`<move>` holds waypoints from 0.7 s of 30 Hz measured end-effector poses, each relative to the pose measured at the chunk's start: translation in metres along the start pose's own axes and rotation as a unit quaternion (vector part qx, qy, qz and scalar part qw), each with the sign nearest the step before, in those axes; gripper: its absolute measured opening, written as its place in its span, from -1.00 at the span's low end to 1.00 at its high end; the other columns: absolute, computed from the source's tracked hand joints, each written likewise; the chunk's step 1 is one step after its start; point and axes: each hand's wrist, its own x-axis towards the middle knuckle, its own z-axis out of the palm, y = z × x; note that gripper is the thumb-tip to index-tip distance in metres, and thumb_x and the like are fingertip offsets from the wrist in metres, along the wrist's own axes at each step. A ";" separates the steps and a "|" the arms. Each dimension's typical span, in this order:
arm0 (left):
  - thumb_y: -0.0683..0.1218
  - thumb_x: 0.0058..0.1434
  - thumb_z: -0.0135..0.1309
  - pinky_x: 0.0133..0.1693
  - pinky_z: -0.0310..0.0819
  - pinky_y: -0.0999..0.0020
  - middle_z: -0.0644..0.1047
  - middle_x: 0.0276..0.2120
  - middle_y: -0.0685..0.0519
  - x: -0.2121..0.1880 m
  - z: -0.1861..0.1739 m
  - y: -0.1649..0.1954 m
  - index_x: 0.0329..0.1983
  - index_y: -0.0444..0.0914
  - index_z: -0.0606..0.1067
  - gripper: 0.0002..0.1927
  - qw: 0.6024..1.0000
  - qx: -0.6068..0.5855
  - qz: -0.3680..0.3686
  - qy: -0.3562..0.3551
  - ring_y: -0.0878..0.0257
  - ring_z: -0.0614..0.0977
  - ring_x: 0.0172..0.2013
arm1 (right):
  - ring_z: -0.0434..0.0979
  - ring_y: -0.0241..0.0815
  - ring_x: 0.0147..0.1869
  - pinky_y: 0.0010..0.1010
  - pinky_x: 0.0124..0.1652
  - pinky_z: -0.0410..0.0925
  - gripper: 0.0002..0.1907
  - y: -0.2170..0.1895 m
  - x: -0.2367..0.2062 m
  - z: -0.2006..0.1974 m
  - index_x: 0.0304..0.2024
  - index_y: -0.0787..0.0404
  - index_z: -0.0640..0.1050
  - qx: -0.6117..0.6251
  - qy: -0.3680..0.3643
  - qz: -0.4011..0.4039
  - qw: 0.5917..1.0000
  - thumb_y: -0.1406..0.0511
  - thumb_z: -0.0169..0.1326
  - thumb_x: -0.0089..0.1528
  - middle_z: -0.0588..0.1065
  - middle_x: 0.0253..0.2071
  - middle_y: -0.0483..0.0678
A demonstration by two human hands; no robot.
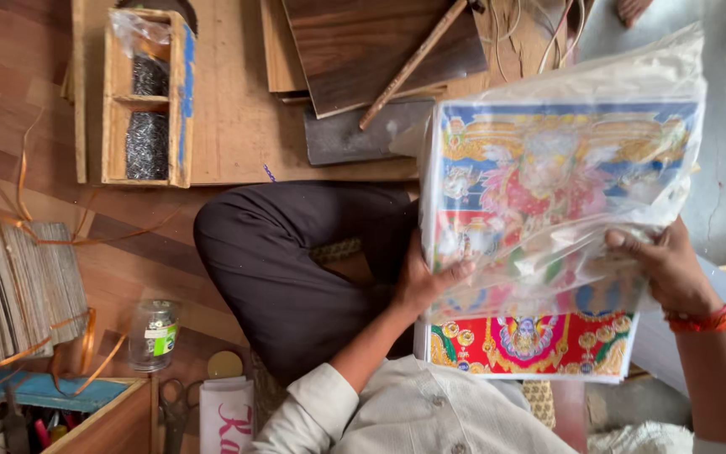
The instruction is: The person assembles a wooden picture frame by hammering nails into a wooden backing board. They handle a printed image, a wooden frame, nails, and a hammer, then place the backing board onto the frame.
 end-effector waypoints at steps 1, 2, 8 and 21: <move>0.06 0.13 0.37 0.02 0.61 0.21 0.50 0.07 -0.12 -0.006 0.002 -0.001 0.36 -0.37 0.20 -0.12 0.999 -0.025 -0.026 0.005 0.12 0.61 0.05 | 0.63 -0.21 -0.06 -0.32 -0.16 0.51 -0.49 -0.003 -0.007 0.003 0.22 0.26 0.44 -0.036 0.008 -0.019 0.999 0.43 0.20 0.22 0.57 -0.03 -0.02; 0.06 0.11 0.37 -0.04 0.64 0.20 0.51 0.04 -0.14 -0.012 0.004 -0.001 0.33 -0.38 0.19 -0.13 0.997 -0.049 -0.058 0.010 0.11 0.63 0.01 | 0.61 -0.25 -0.03 -0.35 -0.10 0.51 -0.49 -0.004 -0.016 0.006 0.21 0.25 0.43 -0.070 0.018 -0.034 0.997 0.44 0.20 0.20 0.57 -0.02 -0.04; 0.01 0.26 0.32 0.11 0.56 0.26 0.48 0.13 -0.05 -0.034 0.004 -0.007 0.42 -0.37 0.20 -0.21 0.998 0.021 0.052 0.006 0.19 0.57 0.10 | 0.66 -0.17 -0.15 -0.31 -0.21 0.54 -0.70 0.018 -0.061 -0.030 0.03 0.34 0.52 -0.036 0.011 -0.022 0.999 0.40 0.17 0.25 0.60 -0.14 -0.03; 0.04 0.15 0.33 0.15 0.45 0.27 0.38 0.22 0.07 -0.076 -0.013 -0.013 0.47 -0.27 0.15 -0.09 0.997 -0.073 0.012 -0.005 0.26 0.41 0.21 | 0.58 -0.19 -0.13 -0.27 -0.30 0.49 -0.53 0.136 -0.101 -0.012 0.17 0.15 0.43 0.007 0.131 0.116 0.985 0.36 0.19 0.20 0.51 -0.09 -0.05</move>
